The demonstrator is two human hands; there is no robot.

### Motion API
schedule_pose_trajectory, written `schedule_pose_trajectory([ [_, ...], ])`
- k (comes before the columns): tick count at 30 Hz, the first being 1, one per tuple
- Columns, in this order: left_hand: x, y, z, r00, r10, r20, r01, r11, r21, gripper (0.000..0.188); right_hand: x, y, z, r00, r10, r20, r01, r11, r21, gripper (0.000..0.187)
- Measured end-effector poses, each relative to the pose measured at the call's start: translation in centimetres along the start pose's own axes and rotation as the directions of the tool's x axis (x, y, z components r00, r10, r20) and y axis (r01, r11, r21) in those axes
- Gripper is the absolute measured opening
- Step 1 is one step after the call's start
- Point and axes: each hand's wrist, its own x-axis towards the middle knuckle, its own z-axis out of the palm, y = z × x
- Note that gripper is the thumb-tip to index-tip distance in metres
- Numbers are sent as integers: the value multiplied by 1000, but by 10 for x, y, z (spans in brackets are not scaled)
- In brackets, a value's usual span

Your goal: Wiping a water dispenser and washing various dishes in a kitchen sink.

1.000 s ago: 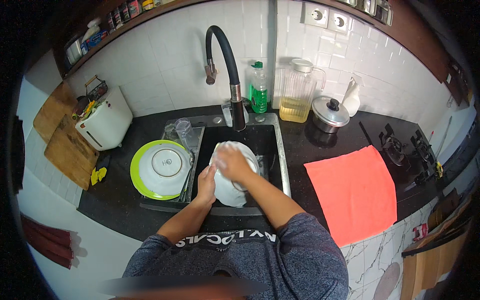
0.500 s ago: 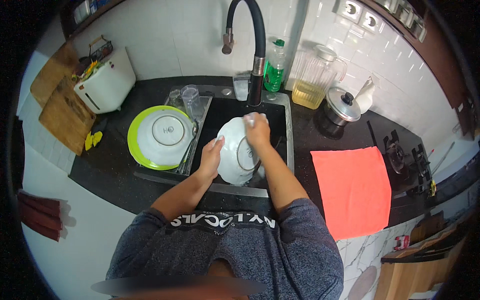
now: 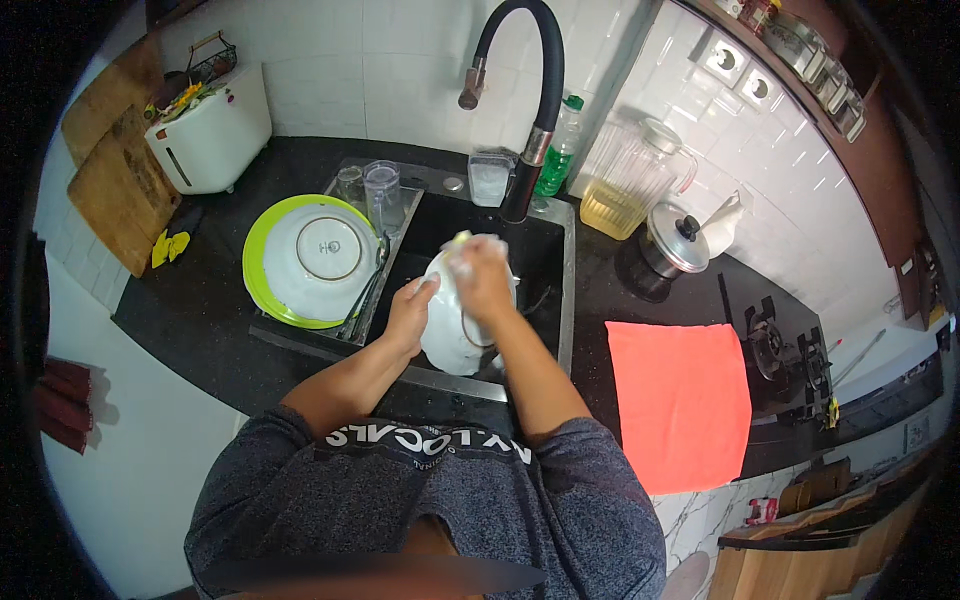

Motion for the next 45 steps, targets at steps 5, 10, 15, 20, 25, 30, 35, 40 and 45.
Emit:
schedule_pose_trajectory([
  [5,15,-5,-11,990,62,-128,-62,998,2,26,-3,14,2,883,468,-30,-458,874,160,25],
  [10,10,4,-3,994,0,-114,-20,984,-174,32,-9,-12,6,992,22,-121,-25,999,-20,31],
  [15,18,0,-13,981,30,-190,-59,987,-150,35,-18,-14,8,863,498,89,-505,854,125,38],
  [20,15,3,-11,986,28,-164,-66,971,-231,36,-16,-5,8,959,282,-41,-284,955,-79,37],
  [25,13,3,-7,981,58,-185,-87,984,-153,36,-18,-25,9,920,391,1,-384,904,190,37],
  [30,2,2,2,996,89,-29,-88,996,29,24,8,-11,-14,998,50,47,-54,994,91,29],
  [35,2,1,5,991,106,85,-118,982,146,28,1,0,-22,930,368,-25,-361,922,137,33],
  [40,-6,11,11,996,78,52,-83,993,87,26,-3,-2,-21,978,202,40,-206,972,116,35],
  [45,-3,14,7,990,103,93,-96,992,-78,35,-8,64,-14,617,780,108,-669,447,594,34],
])
